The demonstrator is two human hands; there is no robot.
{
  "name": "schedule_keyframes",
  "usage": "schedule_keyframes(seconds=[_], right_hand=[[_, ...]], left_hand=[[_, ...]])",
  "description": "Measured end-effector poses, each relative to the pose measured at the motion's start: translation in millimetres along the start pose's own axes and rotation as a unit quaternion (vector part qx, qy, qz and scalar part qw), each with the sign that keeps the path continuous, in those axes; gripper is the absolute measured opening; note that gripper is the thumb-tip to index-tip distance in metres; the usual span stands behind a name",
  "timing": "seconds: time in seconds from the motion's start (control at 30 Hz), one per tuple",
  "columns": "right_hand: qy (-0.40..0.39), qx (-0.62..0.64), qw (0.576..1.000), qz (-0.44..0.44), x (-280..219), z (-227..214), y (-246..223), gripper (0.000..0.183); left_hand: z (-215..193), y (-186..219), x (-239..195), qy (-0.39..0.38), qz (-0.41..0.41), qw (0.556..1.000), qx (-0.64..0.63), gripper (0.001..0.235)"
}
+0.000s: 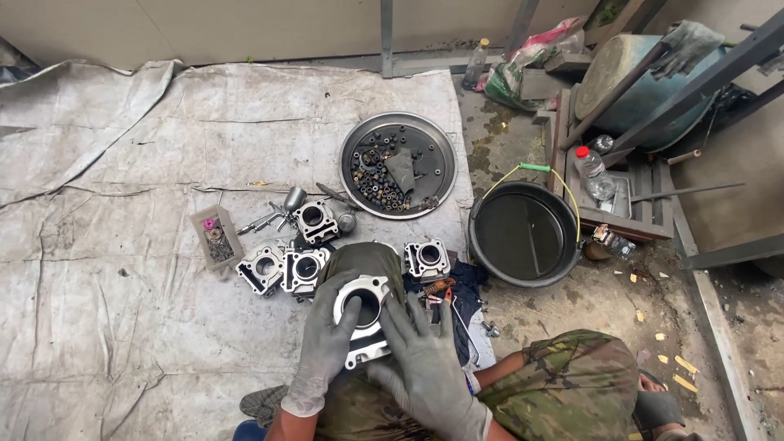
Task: Inspecting and preparing a motorcycle engine cylinder block for cleaning or assembly
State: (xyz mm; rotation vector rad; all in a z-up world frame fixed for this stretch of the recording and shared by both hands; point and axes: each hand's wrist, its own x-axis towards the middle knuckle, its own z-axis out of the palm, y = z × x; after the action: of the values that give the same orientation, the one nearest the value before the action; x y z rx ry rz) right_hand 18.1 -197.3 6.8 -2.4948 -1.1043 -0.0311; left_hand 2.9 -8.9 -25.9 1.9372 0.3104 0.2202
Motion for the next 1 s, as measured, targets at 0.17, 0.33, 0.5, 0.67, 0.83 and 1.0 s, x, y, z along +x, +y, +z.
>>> schedule_keyframes(seconds=[0.17, 0.33, 0.5, 0.67, 0.83, 1.0], right_hand=[[0.028, 0.003, 1.000, 0.007, 37.0, 21.1, 28.8, 0.075], [-0.002, 0.028, 1.000, 0.002, 6.6, -1.7, 10.5, 0.081], [-0.014, 0.022, 0.999, 0.028, 25.1, 1.7, 16.9, 0.083], [0.021, 0.063, 0.998, 0.015, 48.7, -5.8, 13.9, 0.090], [0.015, 0.028, 0.999, 0.022, 10.8, -2.0, -2.4, 0.084], [0.037, 0.057, 0.997, 0.027, 45.6, -0.8, 12.6, 0.085]], left_hand=[[5.2, -2.2, 2.5, -0.004, 0.003, 1.000, 0.029, 0.044], [1.3, 0.4, 2.7, -0.005, -0.010, 1.000, 0.010, 0.044], [5.8, -8.2, -2.0, -0.020, 0.013, 0.999, 0.034, 0.048], [3.1, -2.1, 6.4, -0.004, -0.037, 0.999, -0.012, 0.041], [-0.9, -8.2, 5.3, 0.008, -0.012, 0.999, -0.032, 0.038], [-0.2, -9.0, 3.2, -0.026, 0.013, 1.000, -0.012, 0.041]])
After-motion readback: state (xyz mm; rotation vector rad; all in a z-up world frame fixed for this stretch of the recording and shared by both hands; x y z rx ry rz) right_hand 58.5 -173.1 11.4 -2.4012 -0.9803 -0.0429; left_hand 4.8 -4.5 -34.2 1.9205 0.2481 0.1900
